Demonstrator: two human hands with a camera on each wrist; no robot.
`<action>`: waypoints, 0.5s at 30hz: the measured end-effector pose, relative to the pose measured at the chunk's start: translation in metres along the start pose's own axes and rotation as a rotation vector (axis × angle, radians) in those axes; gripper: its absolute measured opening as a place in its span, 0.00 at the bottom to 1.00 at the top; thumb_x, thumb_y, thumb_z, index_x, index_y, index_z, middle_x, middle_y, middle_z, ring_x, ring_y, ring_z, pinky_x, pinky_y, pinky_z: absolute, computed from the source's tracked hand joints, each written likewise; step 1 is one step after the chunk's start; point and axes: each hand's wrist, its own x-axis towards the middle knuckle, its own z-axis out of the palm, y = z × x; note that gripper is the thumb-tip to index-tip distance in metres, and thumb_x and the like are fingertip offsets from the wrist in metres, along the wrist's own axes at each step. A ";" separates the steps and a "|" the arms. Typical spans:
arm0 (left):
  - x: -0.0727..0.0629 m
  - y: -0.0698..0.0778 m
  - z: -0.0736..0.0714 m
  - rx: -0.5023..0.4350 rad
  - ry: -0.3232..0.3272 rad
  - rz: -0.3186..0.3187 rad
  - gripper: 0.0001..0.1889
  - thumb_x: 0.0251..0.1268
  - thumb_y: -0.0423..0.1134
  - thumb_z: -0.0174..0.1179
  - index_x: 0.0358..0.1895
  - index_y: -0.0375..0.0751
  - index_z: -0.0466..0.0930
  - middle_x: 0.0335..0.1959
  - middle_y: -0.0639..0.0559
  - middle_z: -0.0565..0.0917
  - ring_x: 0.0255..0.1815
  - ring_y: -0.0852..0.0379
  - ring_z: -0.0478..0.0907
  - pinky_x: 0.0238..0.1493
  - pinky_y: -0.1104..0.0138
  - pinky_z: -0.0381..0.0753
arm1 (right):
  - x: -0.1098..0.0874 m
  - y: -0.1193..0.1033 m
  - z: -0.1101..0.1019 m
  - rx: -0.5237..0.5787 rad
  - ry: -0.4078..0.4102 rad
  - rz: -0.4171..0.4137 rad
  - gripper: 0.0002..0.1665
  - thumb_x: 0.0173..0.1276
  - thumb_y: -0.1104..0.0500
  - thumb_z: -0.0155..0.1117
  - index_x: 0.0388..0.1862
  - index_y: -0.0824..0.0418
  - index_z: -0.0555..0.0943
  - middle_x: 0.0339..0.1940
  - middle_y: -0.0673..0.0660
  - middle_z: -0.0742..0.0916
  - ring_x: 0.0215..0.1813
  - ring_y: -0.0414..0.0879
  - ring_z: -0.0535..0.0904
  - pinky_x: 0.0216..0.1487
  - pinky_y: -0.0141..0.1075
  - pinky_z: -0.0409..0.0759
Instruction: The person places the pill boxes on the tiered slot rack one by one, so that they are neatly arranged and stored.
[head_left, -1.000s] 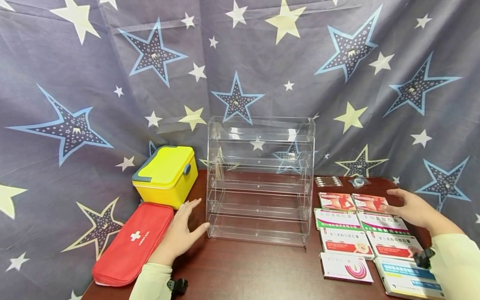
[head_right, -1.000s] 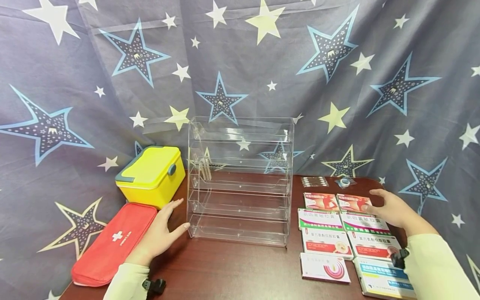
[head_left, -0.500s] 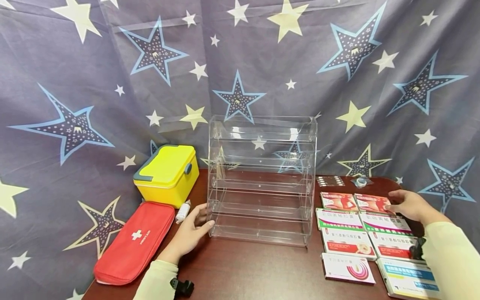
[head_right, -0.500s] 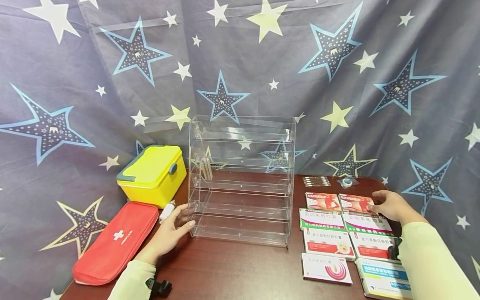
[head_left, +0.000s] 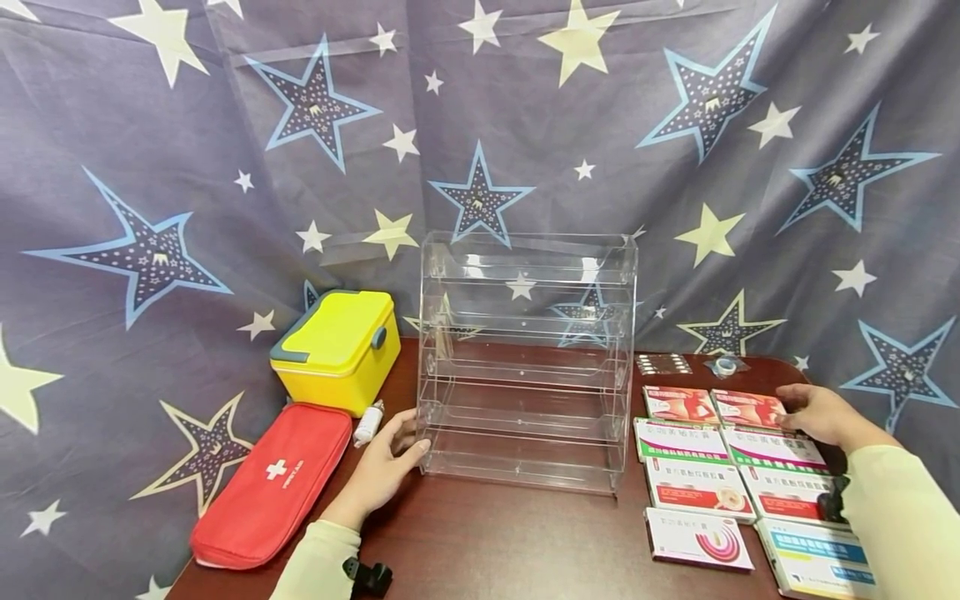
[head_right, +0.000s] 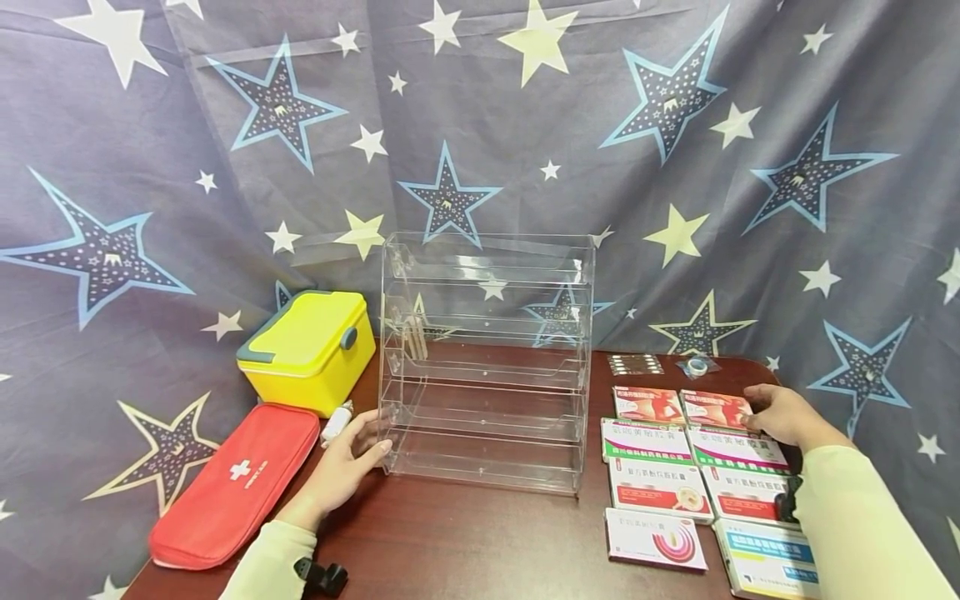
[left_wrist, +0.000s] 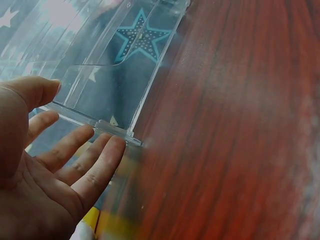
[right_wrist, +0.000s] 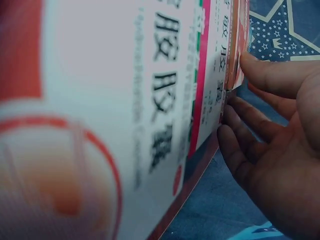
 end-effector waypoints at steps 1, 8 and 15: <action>0.000 0.000 0.000 0.001 0.002 -0.002 0.27 0.74 0.37 0.67 0.73 0.42 0.72 0.63 0.40 0.81 0.60 0.44 0.79 0.62 0.60 0.79 | 0.000 -0.001 0.000 0.004 -0.011 0.009 0.43 0.65 0.57 0.74 0.68 0.84 0.67 0.58 0.85 0.78 0.54 0.75 0.77 0.54 0.70 0.75; 0.001 0.000 0.000 -0.008 -0.001 0.012 0.27 0.74 0.36 0.67 0.73 0.41 0.72 0.62 0.39 0.82 0.59 0.44 0.79 0.59 0.63 0.80 | 0.000 -0.007 0.003 -0.016 -0.007 -0.008 0.43 0.64 0.60 0.75 0.68 0.83 0.67 0.56 0.84 0.79 0.53 0.74 0.77 0.55 0.70 0.75; -0.001 -0.004 0.002 -0.065 -0.023 -0.003 0.26 0.76 0.36 0.65 0.73 0.43 0.72 0.64 0.38 0.80 0.57 0.44 0.80 0.52 0.61 0.86 | -0.001 -0.009 0.001 -0.010 0.003 0.021 0.45 0.59 0.61 0.77 0.68 0.82 0.67 0.55 0.84 0.78 0.51 0.73 0.77 0.54 0.71 0.74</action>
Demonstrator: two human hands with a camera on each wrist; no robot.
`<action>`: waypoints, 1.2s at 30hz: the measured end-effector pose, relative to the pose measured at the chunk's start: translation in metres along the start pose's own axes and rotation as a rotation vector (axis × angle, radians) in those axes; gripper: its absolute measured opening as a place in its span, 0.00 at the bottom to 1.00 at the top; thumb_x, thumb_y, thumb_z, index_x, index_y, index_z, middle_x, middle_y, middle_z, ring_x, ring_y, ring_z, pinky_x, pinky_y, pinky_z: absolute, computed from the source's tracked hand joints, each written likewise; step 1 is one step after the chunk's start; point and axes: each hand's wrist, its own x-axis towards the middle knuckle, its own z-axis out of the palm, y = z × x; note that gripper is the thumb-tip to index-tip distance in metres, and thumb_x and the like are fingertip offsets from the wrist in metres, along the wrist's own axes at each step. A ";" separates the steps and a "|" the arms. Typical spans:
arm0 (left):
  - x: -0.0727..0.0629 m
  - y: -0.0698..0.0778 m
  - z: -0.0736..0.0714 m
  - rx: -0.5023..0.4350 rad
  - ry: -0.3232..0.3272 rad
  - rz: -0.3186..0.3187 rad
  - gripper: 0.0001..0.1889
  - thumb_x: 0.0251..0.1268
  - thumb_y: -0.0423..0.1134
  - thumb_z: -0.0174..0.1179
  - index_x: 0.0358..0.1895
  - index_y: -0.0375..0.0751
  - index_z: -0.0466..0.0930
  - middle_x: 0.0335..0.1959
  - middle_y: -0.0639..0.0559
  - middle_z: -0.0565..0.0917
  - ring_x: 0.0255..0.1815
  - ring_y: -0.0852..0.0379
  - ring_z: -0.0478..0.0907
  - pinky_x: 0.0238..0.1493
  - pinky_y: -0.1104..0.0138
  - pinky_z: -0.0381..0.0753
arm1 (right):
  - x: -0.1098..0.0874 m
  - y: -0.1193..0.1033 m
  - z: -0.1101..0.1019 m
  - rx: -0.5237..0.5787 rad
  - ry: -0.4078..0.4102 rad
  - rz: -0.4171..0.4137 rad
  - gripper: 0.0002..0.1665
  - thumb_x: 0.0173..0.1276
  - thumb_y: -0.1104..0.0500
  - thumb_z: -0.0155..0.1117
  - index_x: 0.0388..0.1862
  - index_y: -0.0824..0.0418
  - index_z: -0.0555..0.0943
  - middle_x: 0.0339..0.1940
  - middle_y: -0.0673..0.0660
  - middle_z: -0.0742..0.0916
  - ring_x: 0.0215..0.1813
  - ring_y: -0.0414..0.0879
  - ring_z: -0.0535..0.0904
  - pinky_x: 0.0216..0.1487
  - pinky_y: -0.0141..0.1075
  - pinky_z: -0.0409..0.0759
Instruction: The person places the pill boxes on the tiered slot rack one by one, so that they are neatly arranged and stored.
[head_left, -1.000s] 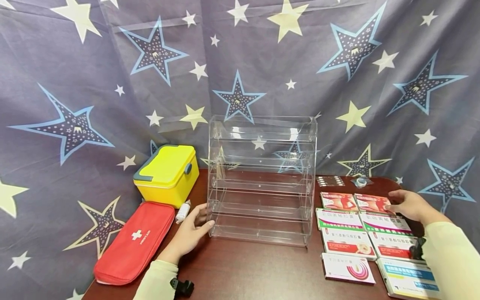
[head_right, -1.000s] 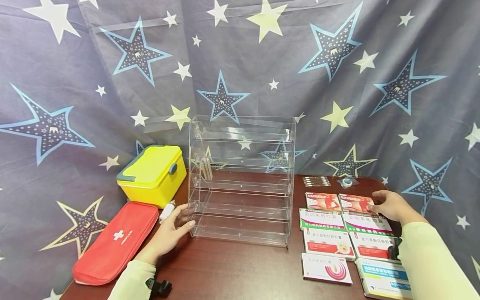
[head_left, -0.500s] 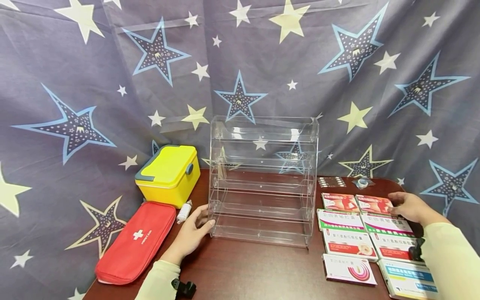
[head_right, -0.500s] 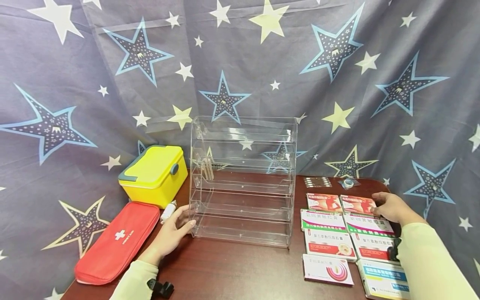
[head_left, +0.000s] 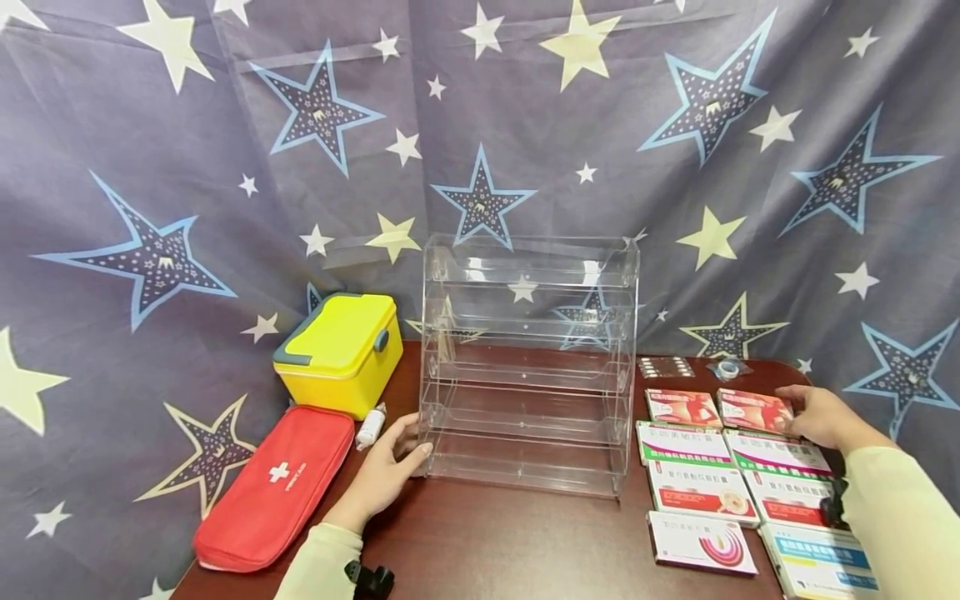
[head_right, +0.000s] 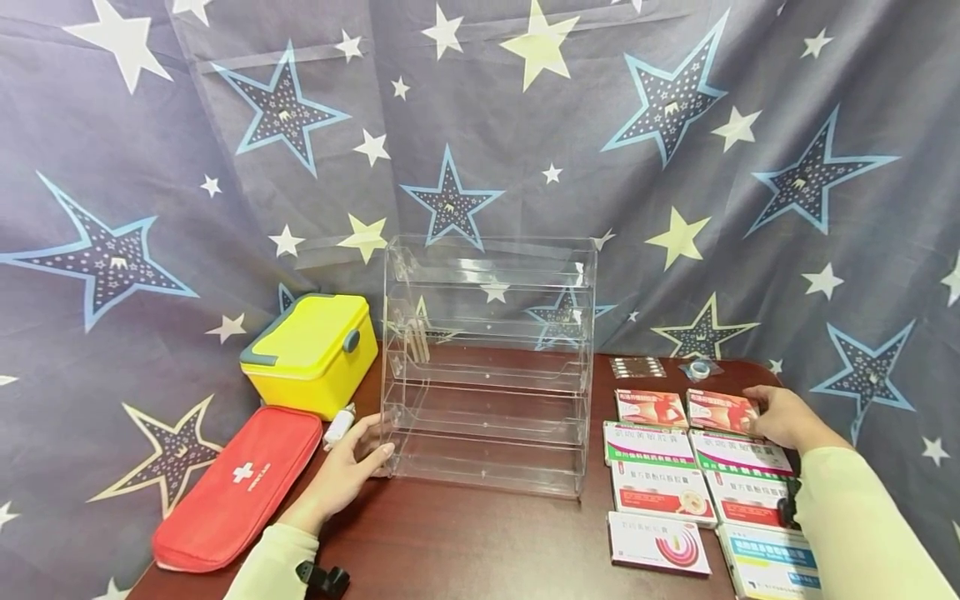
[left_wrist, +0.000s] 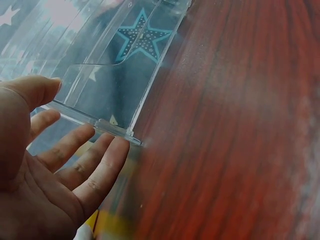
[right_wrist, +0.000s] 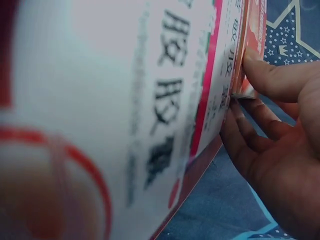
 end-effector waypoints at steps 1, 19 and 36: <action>0.000 0.000 0.001 -0.019 -0.002 -0.011 0.26 0.76 0.36 0.65 0.73 0.43 0.72 0.63 0.37 0.80 0.56 0.44 0.81 0.49 0.60 0.87 | -0.001 0.001 0.000 0.002 0.006 -0.003 0.44 0.59 0.62 0.77 0.67 0.82 0.68 0.54 0.84 0.79 0.50 0.72 0.77 0.54 0.71 0.75; -0.001 -0.001 0.002 -0.073 -0.014 -0.037 0.26 0.76 0.35 0.64 0.74 0.43 0.71 0.60 0.31 0.79 0.54 0.41 0.81 0.43 0.58 0.89 | -0.022 -0.008 -0.025 0.163 0.330 -0.073 0.19 0.73 0.63 0.68 0.54 0.76 0.78 0.35 0.59 0.88 0.28 0.45 0.82 0.26 0.40 0.84; -0.001 -0.001 0.002 -0.071 -0.011 -0.062 0.26 0.77 0.37 0.64 0.74 0.44 0.70 0.61 0.31 0.78 0.49 0.40 0.82 0.40 0.56 0.89 | -0.025 -0.304 -0.092 0.583 0.731 -0.470 0.15 0.65 0.63 0.78 0.50 0.64 0.86 0.37 0.39 0.88 0.27 0.32 0.86 0.26 0.26 0.83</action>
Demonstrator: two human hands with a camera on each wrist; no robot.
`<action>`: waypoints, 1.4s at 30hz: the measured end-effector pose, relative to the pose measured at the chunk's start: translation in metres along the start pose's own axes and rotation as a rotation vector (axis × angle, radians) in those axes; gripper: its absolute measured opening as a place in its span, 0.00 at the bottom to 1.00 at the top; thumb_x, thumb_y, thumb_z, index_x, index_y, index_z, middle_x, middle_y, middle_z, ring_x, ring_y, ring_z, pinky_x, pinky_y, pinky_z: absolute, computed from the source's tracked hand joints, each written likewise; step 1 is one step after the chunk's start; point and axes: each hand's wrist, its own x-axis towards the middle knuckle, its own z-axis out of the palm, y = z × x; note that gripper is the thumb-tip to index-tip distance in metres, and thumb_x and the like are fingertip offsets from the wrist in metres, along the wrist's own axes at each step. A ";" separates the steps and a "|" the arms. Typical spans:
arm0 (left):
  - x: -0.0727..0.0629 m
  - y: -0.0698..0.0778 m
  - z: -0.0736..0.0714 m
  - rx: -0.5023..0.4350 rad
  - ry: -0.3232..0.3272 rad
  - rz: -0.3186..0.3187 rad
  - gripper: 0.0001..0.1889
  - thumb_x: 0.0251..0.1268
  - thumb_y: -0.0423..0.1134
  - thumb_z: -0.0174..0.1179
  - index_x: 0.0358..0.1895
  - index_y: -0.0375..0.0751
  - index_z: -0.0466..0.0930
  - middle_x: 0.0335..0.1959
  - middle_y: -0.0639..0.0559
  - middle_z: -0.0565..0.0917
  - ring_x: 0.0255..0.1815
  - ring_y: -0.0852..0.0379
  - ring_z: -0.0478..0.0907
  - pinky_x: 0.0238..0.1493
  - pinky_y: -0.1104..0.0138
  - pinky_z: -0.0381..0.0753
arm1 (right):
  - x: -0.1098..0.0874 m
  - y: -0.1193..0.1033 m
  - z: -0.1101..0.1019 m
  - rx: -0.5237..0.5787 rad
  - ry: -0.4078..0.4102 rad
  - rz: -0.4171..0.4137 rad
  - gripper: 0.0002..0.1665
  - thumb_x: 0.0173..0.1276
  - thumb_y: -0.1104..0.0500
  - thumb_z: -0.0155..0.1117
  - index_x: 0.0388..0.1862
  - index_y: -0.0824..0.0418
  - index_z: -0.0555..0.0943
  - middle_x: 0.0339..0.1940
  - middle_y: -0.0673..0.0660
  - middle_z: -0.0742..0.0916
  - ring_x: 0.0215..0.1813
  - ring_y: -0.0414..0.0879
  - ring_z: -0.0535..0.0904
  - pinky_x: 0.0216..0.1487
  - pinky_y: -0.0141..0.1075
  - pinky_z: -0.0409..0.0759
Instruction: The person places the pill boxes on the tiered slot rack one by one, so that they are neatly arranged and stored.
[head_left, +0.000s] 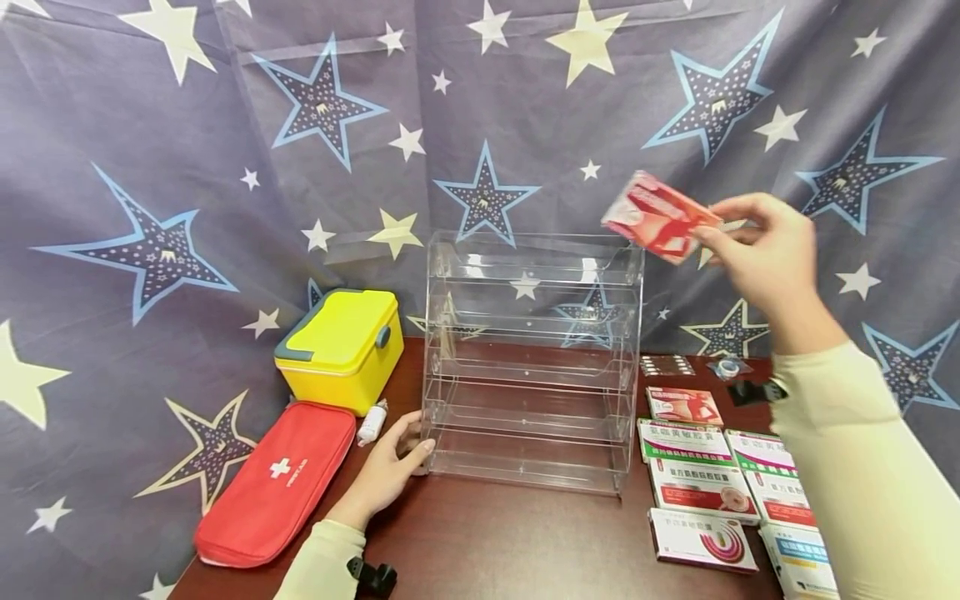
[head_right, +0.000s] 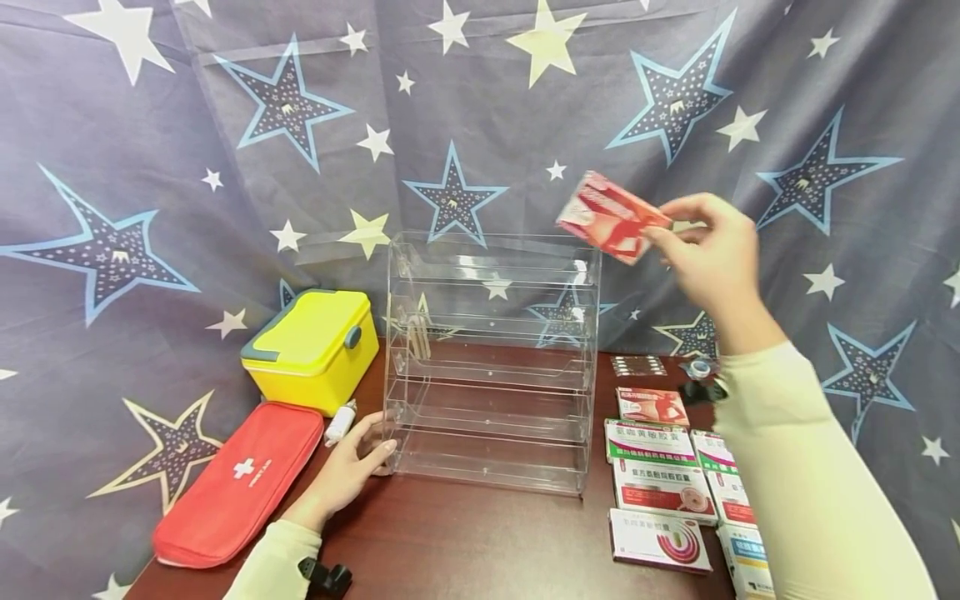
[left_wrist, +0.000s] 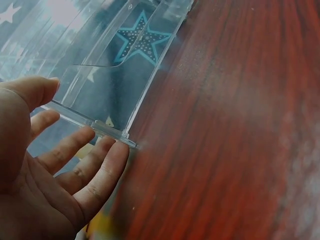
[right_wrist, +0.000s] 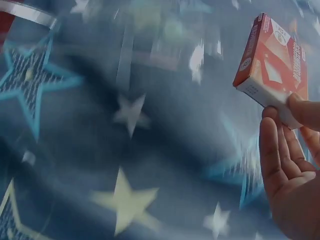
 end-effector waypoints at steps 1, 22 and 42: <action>0.000 0.000 0.000 0.000 0.000 -0.001 0.26 0.77 0.37 0.64 0.74 0.43 0.70 0.61 0.31 0.78 0.49 0.41 0.82 0.39 0.57 0.89 | 0.003 -0.005 0.012 -0.025 -0.023 -0.015 0.15 0.66 0.61 0.78 0.50 0.63 0.87 0.36 0.40 0.89 0.26 0.32 0.85 0.24 0.25 0.82; 0.001 0.001 0.003 0.012 0.001 -0.010 0.27 0.77 0.37 0.64 0.74 0.43 0.70 0.61 0.32 0.79 0.49 0.44 0.82 0.39 0.57 0.89 | 0.011 -0.038 0.190 -0.280 -0.285 -0.109 0.07 0.70 0.59 0.74 0.45 0.51 0.88 0.42 0.51 0.90 0.38 0.43 0.84 0.39 0.41 0.80; -0.001 0.000 0.000 0.007 -0.006 -0.014 0.26 0.78 0.37 0.63 0.74 0.44 0.70 0.60 0.32 0.79 0.49 0.43 0.82 0.40 0.57 0.89 | 0.000 -0.040 0.221 -0.199 -0.319 -0.142 0.10 0.72 0.59 0.73 0.51 0.51 0.87 0.46 0.51 0.83 0.42 0.44 0.84 0.46 0.39 0.83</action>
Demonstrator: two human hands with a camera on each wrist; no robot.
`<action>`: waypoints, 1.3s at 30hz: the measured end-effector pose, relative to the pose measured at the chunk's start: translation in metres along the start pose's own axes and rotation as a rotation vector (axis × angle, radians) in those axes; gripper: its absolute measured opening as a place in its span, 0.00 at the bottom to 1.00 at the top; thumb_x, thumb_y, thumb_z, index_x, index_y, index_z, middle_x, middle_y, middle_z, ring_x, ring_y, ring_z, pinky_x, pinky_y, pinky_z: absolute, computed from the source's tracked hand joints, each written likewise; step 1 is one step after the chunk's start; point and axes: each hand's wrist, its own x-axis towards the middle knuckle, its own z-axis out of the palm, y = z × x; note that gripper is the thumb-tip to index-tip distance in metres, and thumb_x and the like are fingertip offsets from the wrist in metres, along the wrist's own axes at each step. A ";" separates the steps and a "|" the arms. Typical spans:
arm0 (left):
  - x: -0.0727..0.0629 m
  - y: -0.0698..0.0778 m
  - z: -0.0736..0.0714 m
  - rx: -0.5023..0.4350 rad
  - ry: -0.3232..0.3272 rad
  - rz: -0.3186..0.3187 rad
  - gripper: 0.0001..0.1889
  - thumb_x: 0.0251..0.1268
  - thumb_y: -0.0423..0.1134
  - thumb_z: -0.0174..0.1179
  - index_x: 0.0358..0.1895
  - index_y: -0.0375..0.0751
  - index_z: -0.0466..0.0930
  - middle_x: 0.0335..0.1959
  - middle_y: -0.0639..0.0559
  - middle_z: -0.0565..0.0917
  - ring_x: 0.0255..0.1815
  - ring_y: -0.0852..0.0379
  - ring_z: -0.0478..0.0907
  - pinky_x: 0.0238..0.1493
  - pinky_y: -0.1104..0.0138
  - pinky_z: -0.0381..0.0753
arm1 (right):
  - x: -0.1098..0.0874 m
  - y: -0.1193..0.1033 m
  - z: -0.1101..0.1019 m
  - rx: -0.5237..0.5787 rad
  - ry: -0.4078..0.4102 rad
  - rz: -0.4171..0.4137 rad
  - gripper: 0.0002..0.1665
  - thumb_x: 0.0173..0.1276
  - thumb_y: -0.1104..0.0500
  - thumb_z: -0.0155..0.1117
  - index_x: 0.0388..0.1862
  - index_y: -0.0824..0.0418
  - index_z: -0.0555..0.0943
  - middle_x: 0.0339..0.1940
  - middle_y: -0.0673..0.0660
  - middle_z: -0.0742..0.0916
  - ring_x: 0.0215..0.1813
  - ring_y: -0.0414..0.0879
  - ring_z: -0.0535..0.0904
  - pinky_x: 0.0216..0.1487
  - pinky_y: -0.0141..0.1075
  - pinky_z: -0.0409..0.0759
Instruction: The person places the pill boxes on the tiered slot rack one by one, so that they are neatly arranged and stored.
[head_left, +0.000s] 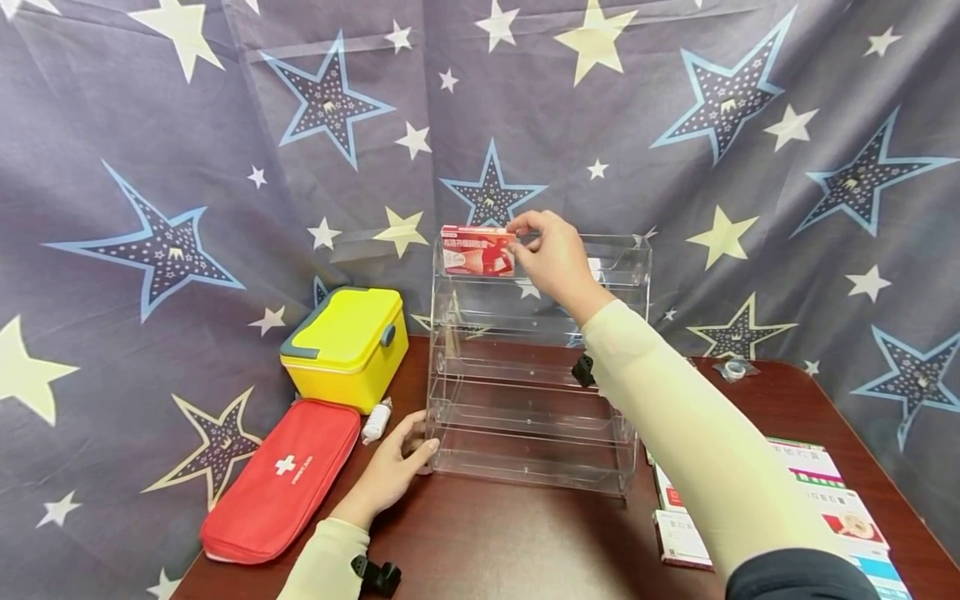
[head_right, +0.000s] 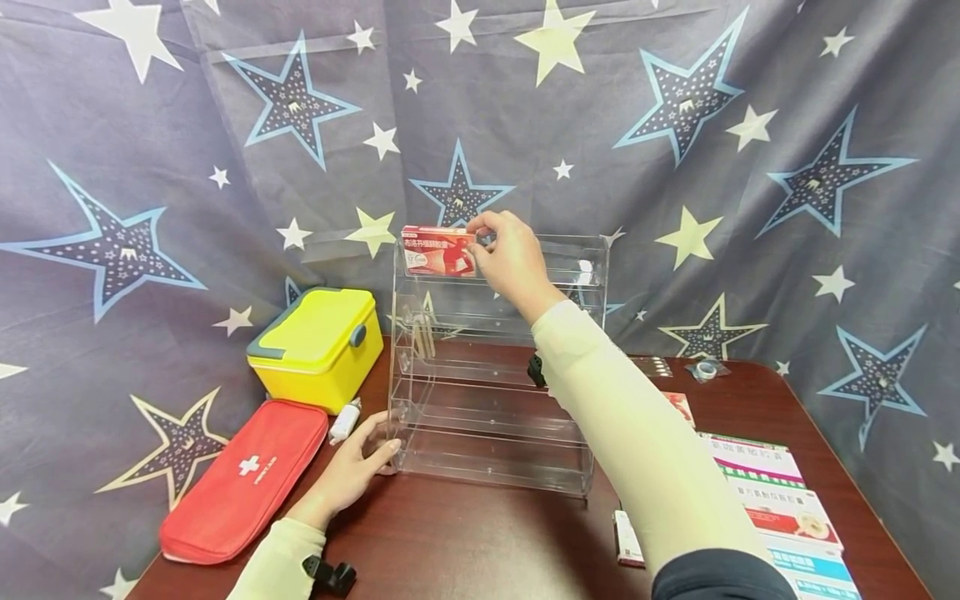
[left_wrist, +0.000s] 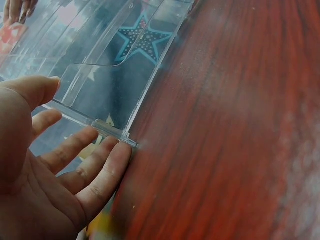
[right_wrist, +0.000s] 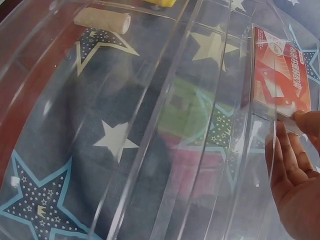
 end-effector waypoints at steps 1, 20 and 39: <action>0.000 0.000 0.000 0.000 -0.001 0.000 0.26 0.78 0.36 0.62 0.74 0.44 0.70 0.60 0.33 0.79 0.49 0.43 0.82 0.40 0.57 0.89 | 0.000 0.000 0.000 0.004 0.000 0.000 0.11 0.72 0.60 0.73 0.51 0.52 0.87 0.45 0.50 0.83 0.42 0.44 0.84 0.46 0.39 0.83; 0.002 0.000 0.004 0.002 -0.020 0.009 0.25 0.79 0.37 0.62 0.75 0.45 0.69 0.61 0.32 0.78 0.50 0.42 0.82 0.41 0.57 0.89 | -0.033 0.016 -0.057 0.125 0.107 -0.083 0.15 0.68 0.60 0.75 0.53 0.59 0.86 0.50 0.55 0.86 0.45 0.46 0.88 0.48 0.38 0.85; 0.001 -0.005 0.000 0.001 -0.019 0.006 0.25 0.79 0.39 0.62 0.75 0.46 0.69 0.61 0.33 0.78 0.53 0.39 0.81 0.42 0.57 0.89 | -0.189 0.262 -0.149 -0.028 -0.245 0.331 0.25 0.74 0.51 0.72 0.62 0.66 0.82 0.56 0.66 0.86 0.49 0.46 0.83 0.45 0.35 0.82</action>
